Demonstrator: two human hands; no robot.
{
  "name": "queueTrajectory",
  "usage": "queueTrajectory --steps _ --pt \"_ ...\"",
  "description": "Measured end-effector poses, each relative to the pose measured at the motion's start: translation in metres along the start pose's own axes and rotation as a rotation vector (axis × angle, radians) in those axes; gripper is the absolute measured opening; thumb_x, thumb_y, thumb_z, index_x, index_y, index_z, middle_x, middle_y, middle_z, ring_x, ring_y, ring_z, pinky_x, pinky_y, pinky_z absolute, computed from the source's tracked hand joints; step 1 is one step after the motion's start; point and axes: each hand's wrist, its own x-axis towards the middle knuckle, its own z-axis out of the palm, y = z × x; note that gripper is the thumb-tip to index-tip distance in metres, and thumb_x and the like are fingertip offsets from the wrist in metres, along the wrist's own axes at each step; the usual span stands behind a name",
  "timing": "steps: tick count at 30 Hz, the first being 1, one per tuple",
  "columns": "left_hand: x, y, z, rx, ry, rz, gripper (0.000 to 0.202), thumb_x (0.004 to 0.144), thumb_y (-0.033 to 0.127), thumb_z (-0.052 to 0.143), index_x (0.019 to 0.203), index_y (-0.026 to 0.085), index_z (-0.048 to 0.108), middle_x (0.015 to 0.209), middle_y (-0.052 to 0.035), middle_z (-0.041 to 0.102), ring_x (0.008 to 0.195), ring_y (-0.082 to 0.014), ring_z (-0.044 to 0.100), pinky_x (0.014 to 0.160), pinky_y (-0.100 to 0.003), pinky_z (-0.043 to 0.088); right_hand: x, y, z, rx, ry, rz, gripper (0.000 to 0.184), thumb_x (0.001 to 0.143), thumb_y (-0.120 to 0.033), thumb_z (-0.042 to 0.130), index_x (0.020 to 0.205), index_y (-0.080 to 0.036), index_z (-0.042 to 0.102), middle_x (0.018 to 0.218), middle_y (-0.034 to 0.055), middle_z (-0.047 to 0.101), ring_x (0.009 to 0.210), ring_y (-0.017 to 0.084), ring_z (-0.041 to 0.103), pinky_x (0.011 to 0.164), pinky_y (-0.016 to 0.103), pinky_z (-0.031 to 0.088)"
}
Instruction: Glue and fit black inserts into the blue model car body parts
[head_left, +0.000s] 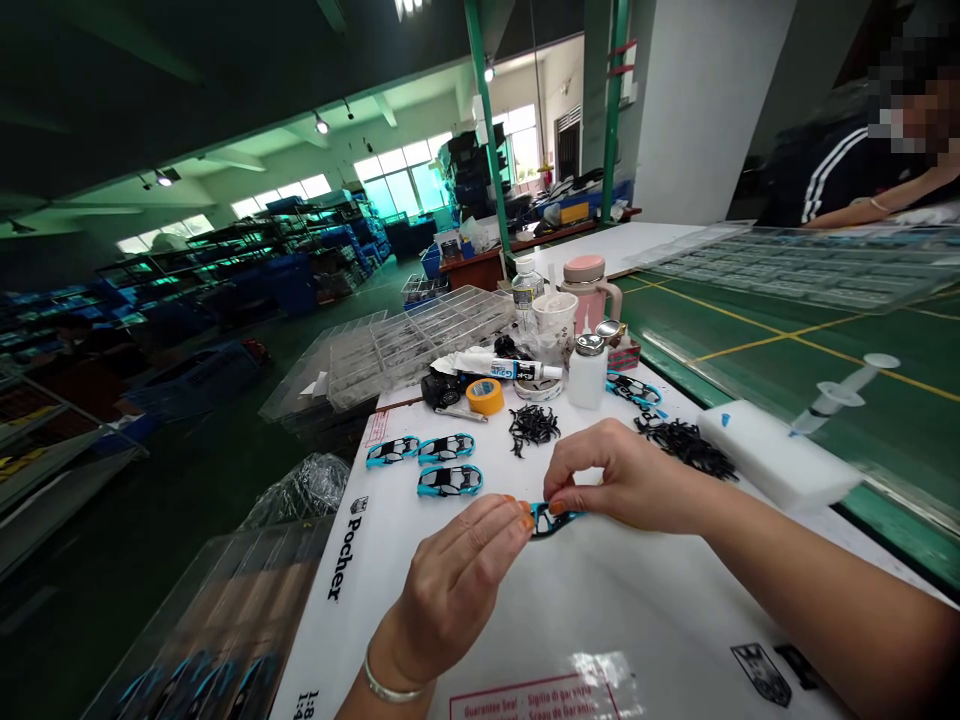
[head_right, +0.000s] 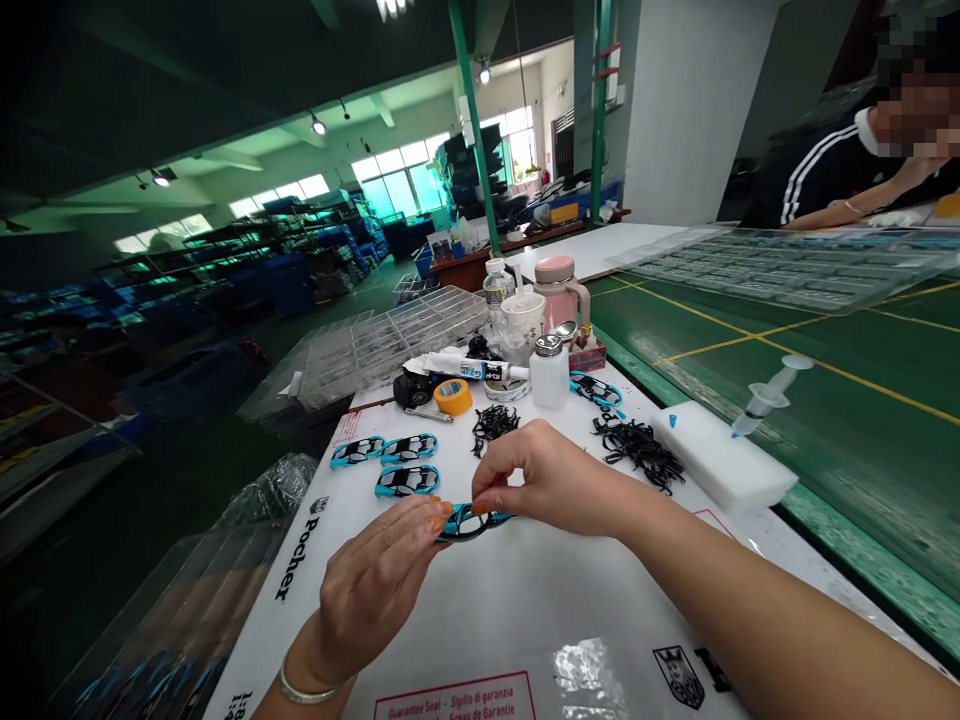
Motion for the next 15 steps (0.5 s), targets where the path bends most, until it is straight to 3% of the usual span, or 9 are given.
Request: queueTrajectory --steps 11,15 --pt "-0.0005 -0.0004 0.0012 0.016 -0.008 -0.008 0.058 0.077 -0.006 0.069 0.13 0.007 0.052 0.124 -0.0126 0.066 0.124 -0.0214 0.058 0.105 -0.04 0.053 -0.001 -0.0019 0.0033 -0.099 0.026 -0.111 0.009 0.09 -0.024 0.068 0.084 -0.017 0.069 0.076 -0.0021 0.064 0.066 0.006 0.056 0.062 0.018 0.041" --pt "0.0022 -0.0002 0.0002 0.019 -0.002 -0.012 0.058 0.076 -0.006 0.07 0.129 0.008 0.052 0.122 -0.012 0.067 0.122 -0.021 0.059 0.104 -0.039 0.054 0.0 0.0001 0.0038 -0.088 0.025 -0.09 0.01 0.09 -0.024 0.068 0.084 -0.017 0.07 0.076 -0.002 0.065 0.066 0.007 0.057 0.061 0.018 0.042"
